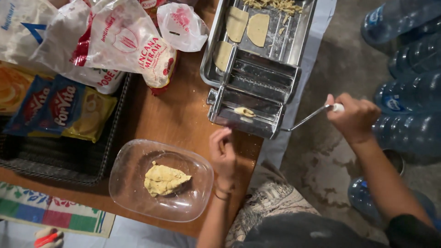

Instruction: The person is preparing dough pieces and feeding them through a manual pasta machine to create thin sheets.

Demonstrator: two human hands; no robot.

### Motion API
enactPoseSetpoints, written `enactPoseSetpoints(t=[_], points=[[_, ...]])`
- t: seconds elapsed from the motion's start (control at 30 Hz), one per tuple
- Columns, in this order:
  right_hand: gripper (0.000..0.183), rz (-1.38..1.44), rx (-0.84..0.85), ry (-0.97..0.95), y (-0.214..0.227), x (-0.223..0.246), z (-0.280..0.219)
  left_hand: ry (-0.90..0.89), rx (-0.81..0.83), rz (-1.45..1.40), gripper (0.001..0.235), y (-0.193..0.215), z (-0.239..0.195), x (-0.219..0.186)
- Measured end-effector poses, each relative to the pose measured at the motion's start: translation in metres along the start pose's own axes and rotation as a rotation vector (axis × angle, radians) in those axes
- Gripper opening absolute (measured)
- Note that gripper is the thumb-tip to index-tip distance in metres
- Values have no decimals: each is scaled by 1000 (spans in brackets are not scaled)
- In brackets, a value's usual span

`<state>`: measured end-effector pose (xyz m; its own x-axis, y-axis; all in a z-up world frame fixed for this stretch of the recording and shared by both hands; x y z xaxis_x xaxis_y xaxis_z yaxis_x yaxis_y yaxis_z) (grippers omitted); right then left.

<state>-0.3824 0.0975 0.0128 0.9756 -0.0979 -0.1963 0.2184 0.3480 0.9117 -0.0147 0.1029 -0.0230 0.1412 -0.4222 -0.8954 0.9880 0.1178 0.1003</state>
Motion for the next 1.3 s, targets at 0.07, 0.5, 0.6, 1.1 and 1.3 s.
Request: enactPoseSetpoints(t=[0.07,0.5,0.6,1.1,1.3], points=[[32,-45,-201,-32,-31,2,7,491,-254,-55,23,-8,-17,1],[16,-16,183,-175,-146,58,-61,1236,-487,-977,87,-43,36,-20],[20,-3,466,-285,-146,73,-87,1239,-489,-1021,90,-48,19,-1],[52,299,1131,-340,-47,114,-172,1016,-474,-1218,78,-55,20,6],[36,414,1206,-327,48,96,-134,1010,-537,-1213,74,-52,24,8]])
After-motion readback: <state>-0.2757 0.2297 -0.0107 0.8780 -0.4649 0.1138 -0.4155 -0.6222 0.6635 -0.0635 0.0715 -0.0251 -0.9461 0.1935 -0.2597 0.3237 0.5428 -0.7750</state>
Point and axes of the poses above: each hand's wrist, its own z-axis towards the middle knuckle, its own y-axis out of the back of the hand, x = y × z, the point moved 1 cm from there along z, towards the middle knuckle, and after that the axes turned 6 degrees about -y, right-handed, at the moved point
